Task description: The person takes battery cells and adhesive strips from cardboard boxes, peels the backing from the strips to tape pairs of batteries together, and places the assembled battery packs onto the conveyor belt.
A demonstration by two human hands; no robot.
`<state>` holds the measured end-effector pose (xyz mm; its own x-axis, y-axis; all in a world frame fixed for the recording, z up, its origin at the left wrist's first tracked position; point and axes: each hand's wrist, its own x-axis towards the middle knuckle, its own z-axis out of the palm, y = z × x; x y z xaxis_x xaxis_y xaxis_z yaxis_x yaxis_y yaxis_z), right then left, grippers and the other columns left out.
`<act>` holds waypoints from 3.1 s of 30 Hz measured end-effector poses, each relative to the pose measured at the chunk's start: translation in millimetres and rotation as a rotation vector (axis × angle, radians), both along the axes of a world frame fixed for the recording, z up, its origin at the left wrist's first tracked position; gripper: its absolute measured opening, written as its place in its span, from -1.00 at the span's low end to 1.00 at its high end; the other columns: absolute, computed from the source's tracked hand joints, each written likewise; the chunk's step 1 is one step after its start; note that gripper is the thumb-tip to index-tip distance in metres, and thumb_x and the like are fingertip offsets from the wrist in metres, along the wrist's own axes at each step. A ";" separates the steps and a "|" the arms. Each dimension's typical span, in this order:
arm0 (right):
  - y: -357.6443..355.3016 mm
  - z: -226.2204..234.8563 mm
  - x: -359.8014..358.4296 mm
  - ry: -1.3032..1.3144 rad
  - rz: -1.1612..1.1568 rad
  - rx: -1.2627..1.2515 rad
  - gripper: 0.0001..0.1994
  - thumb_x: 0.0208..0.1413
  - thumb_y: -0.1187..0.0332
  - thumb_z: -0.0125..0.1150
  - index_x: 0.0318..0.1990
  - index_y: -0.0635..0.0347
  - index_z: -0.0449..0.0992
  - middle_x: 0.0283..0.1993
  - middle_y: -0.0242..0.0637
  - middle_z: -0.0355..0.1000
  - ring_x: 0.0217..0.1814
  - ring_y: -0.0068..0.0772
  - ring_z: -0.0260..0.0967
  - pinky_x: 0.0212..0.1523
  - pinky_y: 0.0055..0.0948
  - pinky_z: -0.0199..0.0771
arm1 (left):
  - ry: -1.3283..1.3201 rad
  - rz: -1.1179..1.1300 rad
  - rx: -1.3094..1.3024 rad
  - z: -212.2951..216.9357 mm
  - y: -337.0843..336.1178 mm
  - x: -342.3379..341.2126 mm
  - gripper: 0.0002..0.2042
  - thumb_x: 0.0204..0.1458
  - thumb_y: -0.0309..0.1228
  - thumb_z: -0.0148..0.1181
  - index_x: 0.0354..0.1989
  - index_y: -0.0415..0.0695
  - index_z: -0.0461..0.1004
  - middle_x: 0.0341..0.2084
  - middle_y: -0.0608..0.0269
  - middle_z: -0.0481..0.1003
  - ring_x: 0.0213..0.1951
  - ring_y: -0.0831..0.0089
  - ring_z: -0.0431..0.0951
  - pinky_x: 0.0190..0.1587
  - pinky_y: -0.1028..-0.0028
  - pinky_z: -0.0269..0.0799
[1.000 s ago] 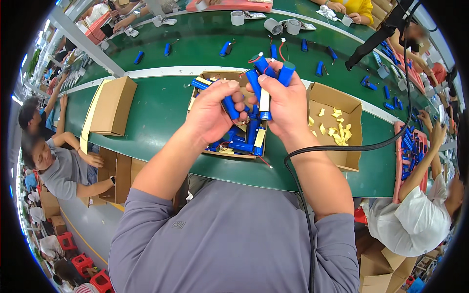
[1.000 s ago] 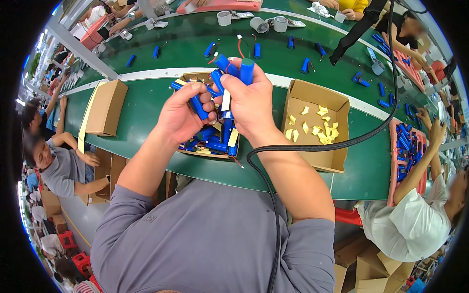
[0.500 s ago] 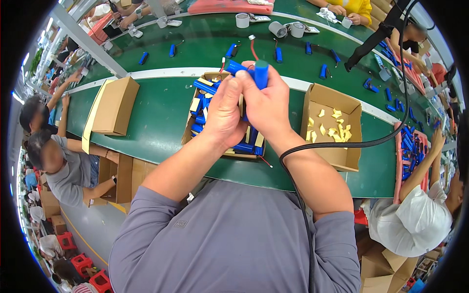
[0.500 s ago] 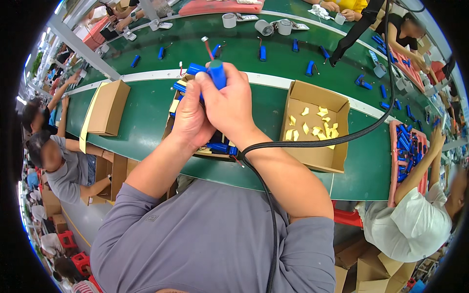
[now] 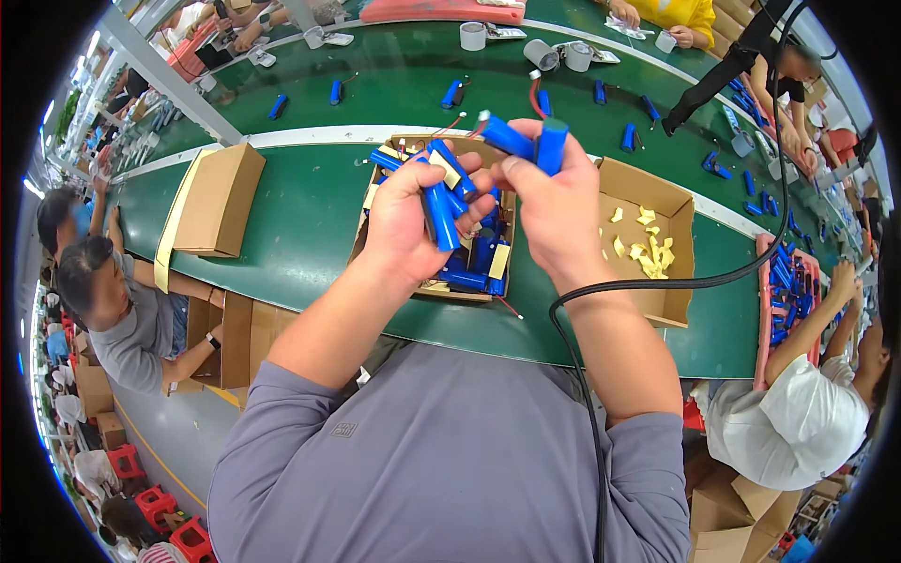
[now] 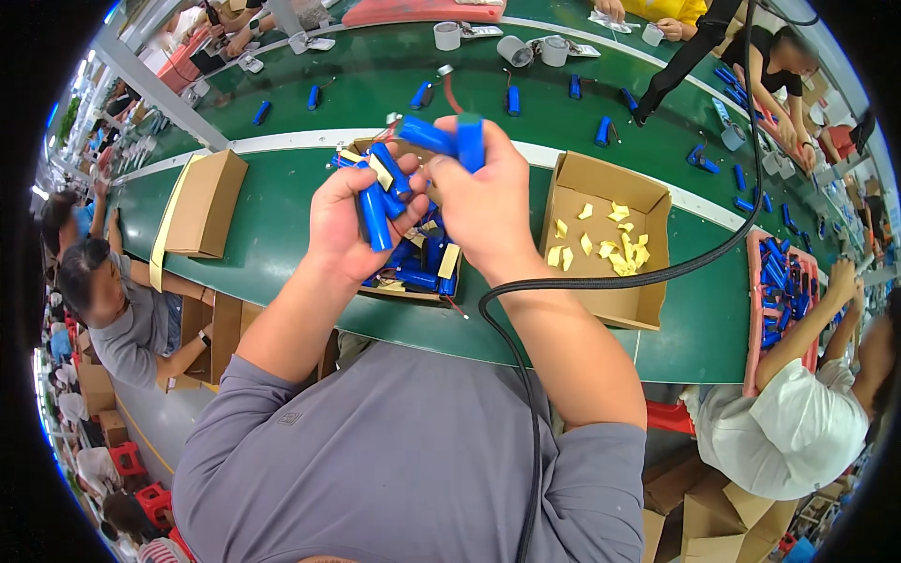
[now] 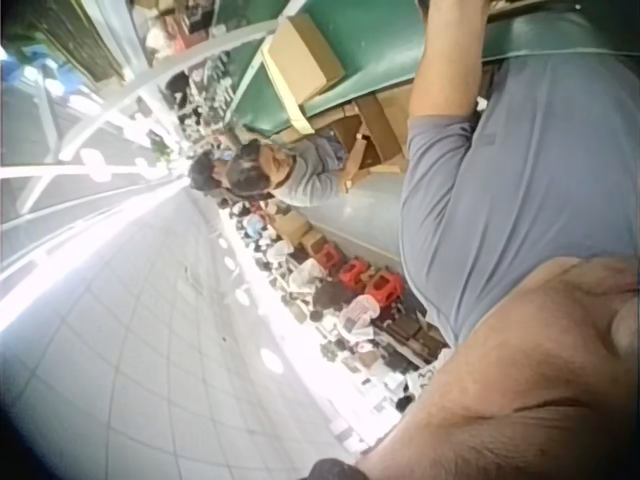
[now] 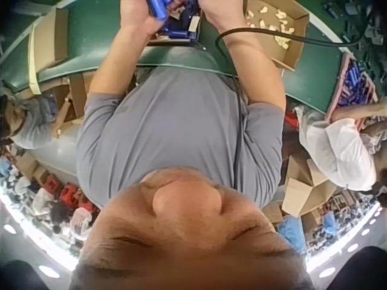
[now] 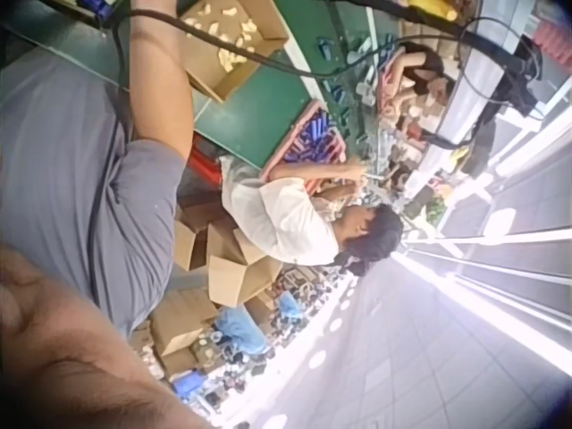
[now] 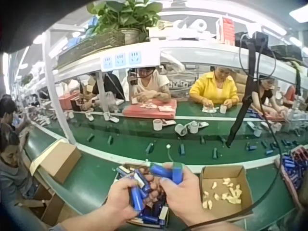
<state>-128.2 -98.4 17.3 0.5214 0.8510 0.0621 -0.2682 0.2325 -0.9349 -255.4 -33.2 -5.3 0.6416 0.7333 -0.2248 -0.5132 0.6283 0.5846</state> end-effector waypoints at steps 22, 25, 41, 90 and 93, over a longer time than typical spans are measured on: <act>-13.7 -7.2 2.5 0.535 0.427 -0.107 -0.72 0.22 0.18 -0.04 -0.24 0.24 0.45 -0.53 -0.31 0.46 -0.63 -0.55 0.37 -0.58 -0.54 0.39 | -0.046 -0.058 0.338 -0.3 4.8 -8.6 -0.60 -0.06 -0.54 0.24 -0.02 -0.15 0.30 -0.23 0.19 0.47 -0.30 0.46 0.50 -0.34 0.46 0.44; -16.3 -8.0 0.8 0.377 0.420 -0.241 -0.71 0.22 0.17 -0.05 -0.21 0.22 0.46 -0.53 -0.29 0.46 -0.63 -0.52 0.38 -0.58 -0.51 0.40 | -0.027 0.000 0.358 5.6 2.1 -6.5 -0.60 -0.07 -0.55 0.25 -0.02 -0.17 0.32 -0.25 0.19 0.47 -0.28 0.46 0.51 -0.29 0.47 0.46; -38.9 2.0 0.6 -0.578 -0.212 0.034 -0.90 -0.10 0.52 0.23 -0.39 0.21 0.43 -0.52 -0.28 0.40 -0.52 -0.48 0.34 -0.49 -0.49 0.35 | 0.344 0.152 0.908 9.1 -17.4 8.9 -0.74 -0.11 -0.54 0.30 -0.22 -0.27 0.45 -0.44 0.35 0.52 -0.42 0.71 0.47 -0.33 0.64 0.42; -117.0 -17.3 111.8 -0.204 -0.205 -0.182 -0.66 0.10 0.27 0.12 -0.03 0.24 0.27 -0.42 -0.37 0.33 -0.42 -0.56 0.25 -0.38 -0.52 0.29 | 0.305 -0.322 0.405 45.3 45.9 87.9 -0.76 0.01 -0.41 0.19 -0.18 -0.18 0.32 -0.57 0.19 0.41 -0.57 0.50 0.39 -0.67 0.61 0.27; -83.8 -15.4 87.7 -0.796 -0.244 -0.319 -0.68 0.03 0.33 0.18 -0.08 0.24 0.32 -0.36 -0.14 0.42 -0.36 -0.21 0.40 -0.36 -0.31 0.37 | 0.357 -0.369 0.434 46.3 -0.6 75.2 -0.73 -0.02 -0.43 0.21 -0.20 -0.24 0.32 -0.58 0.17 0.39 -0.57 0.46 0.39 -0.65 0.58 0.27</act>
<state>-40.5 -182.2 1.8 0.5937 0.7608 0.2621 0.5115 -0.1054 -0.8528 -180.2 -33.8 41.0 0.8083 0.5522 -0.2042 -0.0381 0.3952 0.9178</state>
